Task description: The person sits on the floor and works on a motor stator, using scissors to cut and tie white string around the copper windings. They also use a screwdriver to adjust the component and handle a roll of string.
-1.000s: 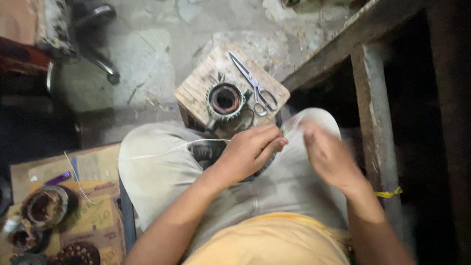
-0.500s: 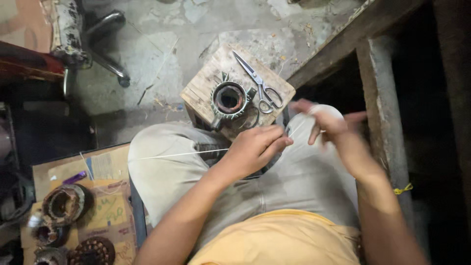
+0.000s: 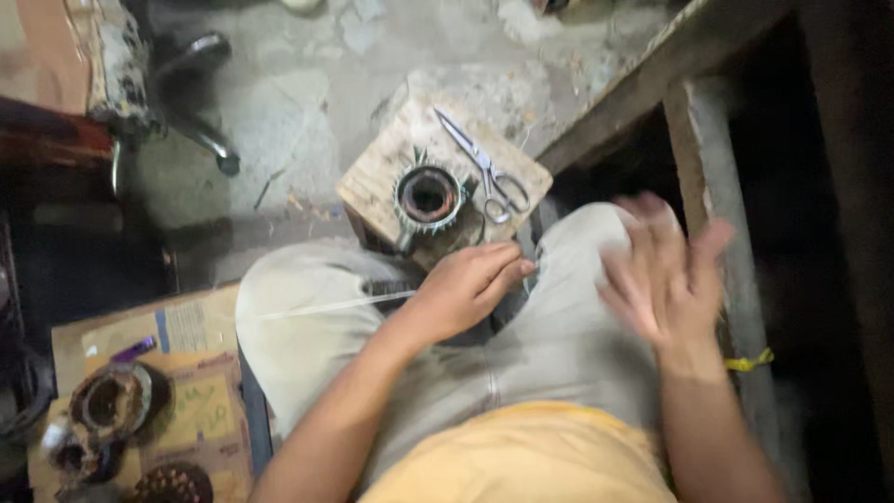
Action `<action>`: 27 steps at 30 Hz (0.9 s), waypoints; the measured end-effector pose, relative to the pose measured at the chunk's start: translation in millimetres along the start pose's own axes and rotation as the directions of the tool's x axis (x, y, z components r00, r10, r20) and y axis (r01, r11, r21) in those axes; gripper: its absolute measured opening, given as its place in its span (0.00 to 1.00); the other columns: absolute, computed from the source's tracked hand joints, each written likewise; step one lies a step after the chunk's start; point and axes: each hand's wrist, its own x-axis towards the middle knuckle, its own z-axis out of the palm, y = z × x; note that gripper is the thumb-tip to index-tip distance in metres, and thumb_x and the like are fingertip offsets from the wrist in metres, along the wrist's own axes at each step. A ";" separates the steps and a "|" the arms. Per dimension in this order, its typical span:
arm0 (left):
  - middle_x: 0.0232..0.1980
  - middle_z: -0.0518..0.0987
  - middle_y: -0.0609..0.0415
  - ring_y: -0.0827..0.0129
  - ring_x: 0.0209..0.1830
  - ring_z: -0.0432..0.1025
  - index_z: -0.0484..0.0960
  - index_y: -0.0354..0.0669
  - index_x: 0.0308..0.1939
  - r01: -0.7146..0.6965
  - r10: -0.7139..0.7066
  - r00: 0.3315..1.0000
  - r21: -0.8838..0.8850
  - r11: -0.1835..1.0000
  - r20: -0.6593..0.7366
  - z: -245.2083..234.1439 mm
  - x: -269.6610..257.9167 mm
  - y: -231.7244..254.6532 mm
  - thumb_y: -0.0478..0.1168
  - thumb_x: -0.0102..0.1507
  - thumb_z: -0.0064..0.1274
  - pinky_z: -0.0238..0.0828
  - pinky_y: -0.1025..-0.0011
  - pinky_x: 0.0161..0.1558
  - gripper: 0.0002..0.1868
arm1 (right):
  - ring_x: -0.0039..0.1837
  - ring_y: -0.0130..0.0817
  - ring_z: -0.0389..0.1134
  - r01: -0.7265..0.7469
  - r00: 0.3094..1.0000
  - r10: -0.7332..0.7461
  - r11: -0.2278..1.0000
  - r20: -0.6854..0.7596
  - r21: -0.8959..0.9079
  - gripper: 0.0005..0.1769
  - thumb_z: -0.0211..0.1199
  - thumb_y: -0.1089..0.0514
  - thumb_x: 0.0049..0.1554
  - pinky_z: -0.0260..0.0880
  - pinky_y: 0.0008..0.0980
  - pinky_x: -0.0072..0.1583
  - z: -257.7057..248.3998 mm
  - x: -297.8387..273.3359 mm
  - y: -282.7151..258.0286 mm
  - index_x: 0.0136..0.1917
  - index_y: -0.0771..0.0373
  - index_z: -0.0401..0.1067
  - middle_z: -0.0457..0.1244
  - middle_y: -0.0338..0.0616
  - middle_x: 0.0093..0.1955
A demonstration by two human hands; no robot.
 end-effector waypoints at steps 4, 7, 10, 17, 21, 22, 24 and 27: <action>0.39 0.77 0.44 0.45 0.42 0.73 0.75 0.39 0.40 -0.010 0.019 0.995 0.093 0.996 -0.100 -5.0 2.1 5.0 0.46 0.71 0.48 0.67 0.53 0.39 0.13 | 0.45 0.40 0.68 -0.392 0.915 0.335 0.609 -0.224 -0.689 0.28 0.44 0.43 0.70 0.69 0.34 0.48 -12.6 -3.2 21.5 0.53 0.68 0.75 0.68 0.50 0.43; 0.36 0.76 0.44 0.47 0.40 0.74 0.74 0.39 0.36 -0.037 0.036 0.999 0.090 0.995 0.012 -6.4 3.6 -1.7 0.47 0.70 0.50 0.67 0.53 0.39 0.15 | 0.46 0.37 0.69 -0.135 0.991 0.133 0.986 0.028 0.102 0.32 0.44 0.38 0.69 0.69 0.31 0.48 6.5 -11.0 1.3 0.59 0.68 0.74 0.70 0.50 0.45; 0.40 0.77 0.45 0.48 0.40 0.74 0.76 0.40 0.40 -0.094 0.095 0.994 0.019 0.995 -0.049 1.7 -0.9 1.4 0.47 0.70 0.49 0.69 0.55 0.38 0.13 | 0.42 0.33 0.68 -0.278 0.926 0.131 0.871 -0.353 -0.406 0.31 0.44 0.40 0.69 0.68 0.30 0.46 7.7 19.7 -5.1 0.58 0.66 0.77 0.71 0.48 0.44; 0.37 0.77 0.46 0.48 0.40 0.74 0.76 0.41 0.38 -0.083 0.084 0.996 0.044 0.996 -0.014 4.0 -0.9 -0.6 0.46 0.71 0.49 0.69 0.55 0.40 0.13 | 0.34 0.31 0.66 0.005 0.960 0.057 0.975 -0.275 0.221 0.33 0.46 0.37 0.65 0.65 0.32 0.38 16.8 24.2 -20.5 0.56 0.64 0.81 0.72 0.47 0.42; 0.36 0.78 0.46 0.48 0.38 0.74 0.77 0.41 0.34 -0.009 0.017 0.998 0.140 0.990 -0.057 -4.6 5.5 6.1 0.48 0.68 0.53 0.69 0.55 0.37 0.15 | 0.35 0.35 0.66 -0.457 0.880 0.419 0.621 -0.223 -0.637 0.32 0.47 0.38 0.68 0.66 0.36 0.39 2.4 34.2 -2.4 0.54 0.66 0.80 0.71 0.50 0.40; 0.35 0.78 0.47 0.48 0.37 0.75 0.77 0.41 0.33 0.026 -0.016 0.998 0.160 0.987 -0.066 -7.4 6.7 4.1 0.49 0.67 0.53 0.69 0.55 0.36 0.16 | 0.35 0.36 0.66 -0.452 0.858 0.513 0.762 0.006 -0.464 0.31 0.47 0.39 0.69 0.66 0.37 0.39 4.7 31.0 -5.8 0.54 0.67 0.80 0.71 0.51 0.40; 0.36 0.77 0.46 0.49 0.39 0.75 0.77 0.41 0.35 -0.029 0.029 1.000 0.025 0.999 -0.007 -8.7 3.0 -3.1 0.48 0.69 0.52 0.69 0.56 0.38 0.15 | 0.36 0.36 0.66 -0.279 0.950 0.267 0.959 0.164 0.057 0.31 0.52 0.38 0.66 0.66 0.36 0.38 22.7 12.7 -12.4 0.61 0.67 0.78 0.72 0.49 0.51; 0.36 0.76 0.45 0.48 0.40 0.74 0.76 0.40 0.36 -0.076 0.076 0.997 0.021 0.997 -0.018 -2.0 3.6 -3.6 0.46 0.70 0.51 0.68 0.55 0.39 0.14 | 0.40 0.39 0.68 -0.138 0.959 0.080 0.970 -0.273 -0.201 0.28 0.50 0.39 0.68 0.68 0.37 0.42 9.5 32.6 -10.7 0.60 0.65 0.76 0.71 0.51 0.51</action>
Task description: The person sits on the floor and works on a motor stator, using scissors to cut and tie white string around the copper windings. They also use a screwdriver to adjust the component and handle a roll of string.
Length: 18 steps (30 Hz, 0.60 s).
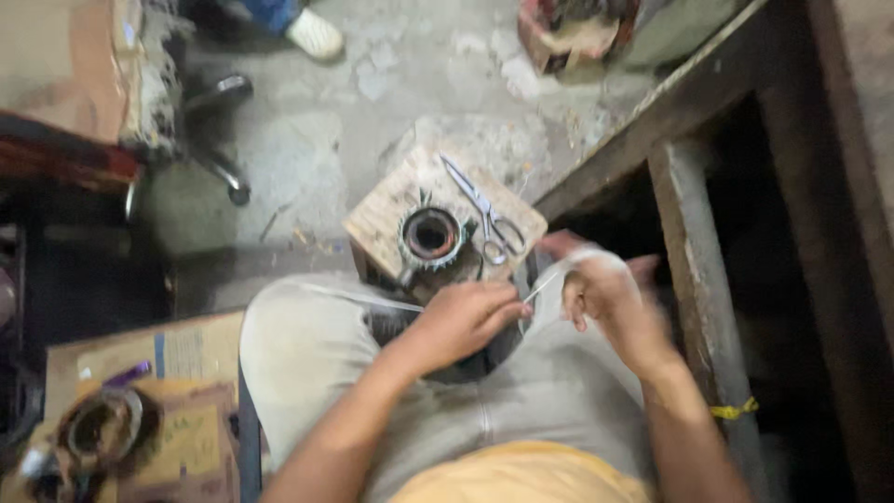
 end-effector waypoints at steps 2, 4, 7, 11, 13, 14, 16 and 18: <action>0.36 0.76 0.45 0.47 0.39 0.74 0.76 0.39 0.35 0.015 -0.014 1.000 0.049 0.999 -0.021 -5.0 3.0 0.0 0.46 0.69 0.52 0.67 0.55 0.38 0.14 | 0.43 0.41 0.69 -0.023 0.985 0.130 0.747 0.113 -0.664 0.26 0.49 0.40 0.70 0.70 0.38 0.45 -0.9 2.5 11.2 0.59 0.64 0.75 0.71 0.52 0.52; 0.36 0.76 0.44 0.47 0.37 0.74 0.76 0.39 0.35 0.101 -0.099 0.994 0.048 0.994 -0.054 -9.0 1.9 -1.9 0.47 0.67 0.54 0.68 0.55 0.36 0.15 | 0.46 0.43 0.70 0.091 0.845 0.049 0.968 0.532 -0.234 0.24 0.48 0.41 0.72 0.71 0.38 0.48 -6.6 -11.7 18.5 0.59 0.63 0.73 0.71 0.53 0.53; 0.37 0.75 0.44 0.48 0.39 0.74 0.75 0.39 0.37 -0.003 0.002 1.000 -0.044 0.999 -0.026 -8.1 2.0 -7.6 0.46 0.69 0.52 0.69 0.56 0.38 0.14 | 0.45 0.40 0.73 -0.147 0.841 0.192 0.981 0.505 -0.128 0.30 0.45 0.40 0.72 0.73 0.34 0.48 -19.3 -19.0 36.1 0.60 0.67 0.75 0.73 0.56 0.50; 0.37 0.75 0.44 0.47 0.39 0.73 0.75 0.39 0.37 -0.011 0.011 0.998 0.004 1.000 -0.067 -11.4 2.0 -5.8 0.46 0.70 0.51 0.68 0.56 0.39 0.14 | 0.42 0.29 0.72 -0.266 0.958 0.271 0.727 -0.091 -0.633 0.38 0.36 0.36 0.70 0.72 0.25 0.50 -19.8 17.9 55.8 0.53 0.67 0.77 0.73 0.57 0.39; 0.34 0.74 0.43 0.47 0.36 0.72 0.75 0.38 0.35 0.125 -0.121 0.988 0.035 0.992 -0.099 -13.0 2.9 -6.3 0.47 0.68 0.54 0.67 0.56 0.36 0.16 | 0.40 0.36 0.70 -0.301 0.854 0.377 0.920 0.358 -0.251 0.35 0.44 0.39 0.69 0.67 0.33 0.44 -17.4 5.9 32.7 0.58 0.74 0.75 0.73 0.60 0.49; 0.35 0.74 0.43 0.46 0.37 0.72 0.75 0.38 0.36 0.056 -0.055 0.995 0.015 0.998 -0.083 -11.6 2.4 -7.2 0.47 0.69 0.53 0.67 0.56 0.37 0.16 | 0.39 0.40 0.68 -0.395 0.737 0.347 0.918 0.580 -0.048 0.35 0.48 0.40 0.69 0.65 0.37 0.41 -10.2 -9.2 20.8 0.60 0.77 0.75 0.74 0.62 0.55; 0.37 0.74 0.43 0.46 0.39 0.72 0.74 0.37 0.37 -0.077 0.075 0.996 -0.030 0.997 -0.054 -9.3 1.9 -9.5 0.46 0.71 0.51 0.67 0.56 0.39 0.15 | 0.38 0.33 0.64 -0.161 0.968 0.065 0.901 0.242 0.402 0.44 0.37 0.31 0.66 0.63 0.31 0.39 -3.7 2.0 5.7 0.67 0.71 0.72 0.72 0.57 0.62; 0.36 0.73 0.43 0.47 0.39 0.72 0.73 0.37 0.36 -0.076 0.075 0.997 -0.046 0.996 -0.028 -9.1 -1.2 -6.6 0.46 0.71 0.51 0.67 0.57 0.39 0.16 | 0.38 0.28 0.64 -0.060 0.995 0.047 0.988 0.091 0.145 0.48 0.31 0.25 0.65 0.65 0.27 0.41 7.0 6.4 6.1 0.66 0.67 0.72 0.70 0.54 0.57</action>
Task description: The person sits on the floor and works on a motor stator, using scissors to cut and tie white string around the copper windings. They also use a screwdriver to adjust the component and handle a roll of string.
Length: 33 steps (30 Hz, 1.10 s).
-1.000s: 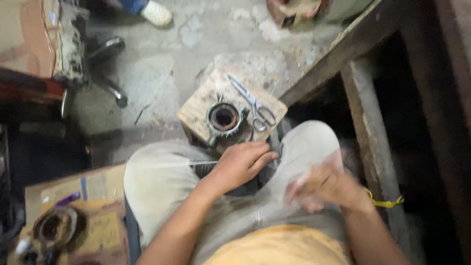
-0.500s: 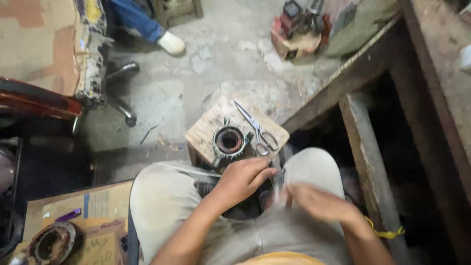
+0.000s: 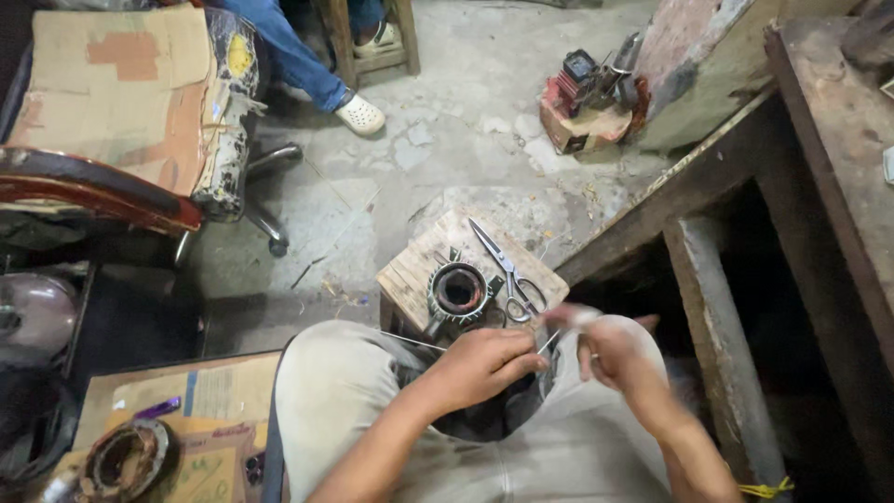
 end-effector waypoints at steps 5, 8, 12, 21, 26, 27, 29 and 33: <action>0.34 0.74 0.43 0.49 0.36 0.72 0.75 0.38 0.35 0.060 -0.061 0.998 -0.050 0.997 -0.014 -8.1 5.5 2.6 0.45 0.69 0.52 0.68 0.58 0.37 0.14 | 0.42 0.28 0.66 -0.195 0.814 0.107 0.976 0.571 0.094 0.51 0.28 0.24 0.65 0.65 0.26 0.44 8.6 -14.3 -6.0 0.66 0.68 0.72 0.70 0.53 0.58; 0.34 0.73 0.42 0.48 0.37 0.72 0.73 0.36 0.35 0.036 -0.035 0.999 -0.051 0.998 0.019 -1.5 -0.3 5.2 0.45 0.71 0.52 0.67 0.58 0.39 0.16 | 0.45 0.27 0.67 0.256 0.962 -0.266 0.822 -0.056 0.509 0.52 0.27 0.23 0.66 0.64 0.25 0.47 -0.3 -4.7 -11.8 0.65 0.69 0.72 0.70 0.51 0.59; 0.34 0.75 0.43 0.49 0.35 0.73 0.76 0.37 0.37 0.113 -0.116 0.992 -0.050 0.992 -0.058 -7.8 5.6 6.4 0.43 0.69 0.52 0.68 0.59 0.37 0.13 | 0.49 0.27 0.69 0.005 0.975 0.118 0.838 0.189 -0.546 0.54 0.25 0.22 0.66 0.64 0.24 0.49 12.4 0.8 1.3 0.65 0.70 0.71 0.70 0.50 0.59; 0.34 0.75 0.44 0.50 0.35 0.73 0.76 0.37 0.34 0.087 -0.087 0.996 -0.022 0.996 -0.024 -6.0 6.9 5.4 0.43 0.68 0.54 0.68 0.59 0.37 0.13 | 0.43 0.29 0.65 0.135 0.990 -0.056 0.650 0.130 -0.748 0.40 0.31 0.34 0.72 0.65 0.24 0.49 7.1 9.2 3.2 0.59 0.68 0.74 0.66 0.44 0.41; 0.32 0.74 0.44 0.51 0.34 0.73 0.75 0.36 0.33 0.134 -0.131 0.991 -0.091 0.987 0.042 -2.1 3.4 1.7 0.43 0.69 0.53 0.67 0.60 0.36 0.15 | 0.44 0.34 0.64 0.012 0.987 -0.068 0.934 0.145 0.356 0.55 0.24 0.24 0.63 0.63 0.28 0.46 7.7 -19.2 -9.0 0.64 0.73 0.71 0.66 0.46 0.41; 0.32 0.74 0.44 0.52 0.34 0.72 0.74 0.36 0.34 0.100 -0.093 0.994 -0.125 0.987 0.063 1.0 2.9 3.7 0.43 0.70 0.53 0.67 0.60 0.37 0.14 | 0.44 0.33 0.63 0.051 0.997 -0.049 0.999 0.056 -0.019 0.50 0.27 0.26 0.65 0.64 0.29 0.47 8.1 -16.0 -10.4 0.60 0.72 0.72 0.66 0.45 0.42; 0.33 0.73 0.45 0.53 0.34 0.72 0.74 0.36 0.35 0.061 -0.052 0.997 -0.161 0.985 0.059 -2.7 4.1 3.8 0.42 0.70 0.51 0.67 0.61 0.37 0.13 | 0.43 0.30 0.62 0.019 0.985 -0.136 0.701 -0.108 -0.713 0.42 0.33 0.31 0.68 0.66 0.29 0.49 11.0 4.5 -14.7 0.51 0.70 0.73 0.66 0.42 0.44; 0.32 0.75 0.45 0.55 0.32 0.72 0.76 0.36 0.33 0.069 -0.068 0.998 -0.143 0.987 0.014 -6.7 7.2 0.5 0.42 0.68 0.53 0.66 0.62 0.35 0.13 | 0.42 0.32 0.59 -0.151 0.940 0.220 0.953 0.261 -0.261 0.46 0.29 0.30 0.66 0.62 0.33 0.54 36.2 -13.9 -39.4 0.50 0.67 0.78 0.68 0.38 0.43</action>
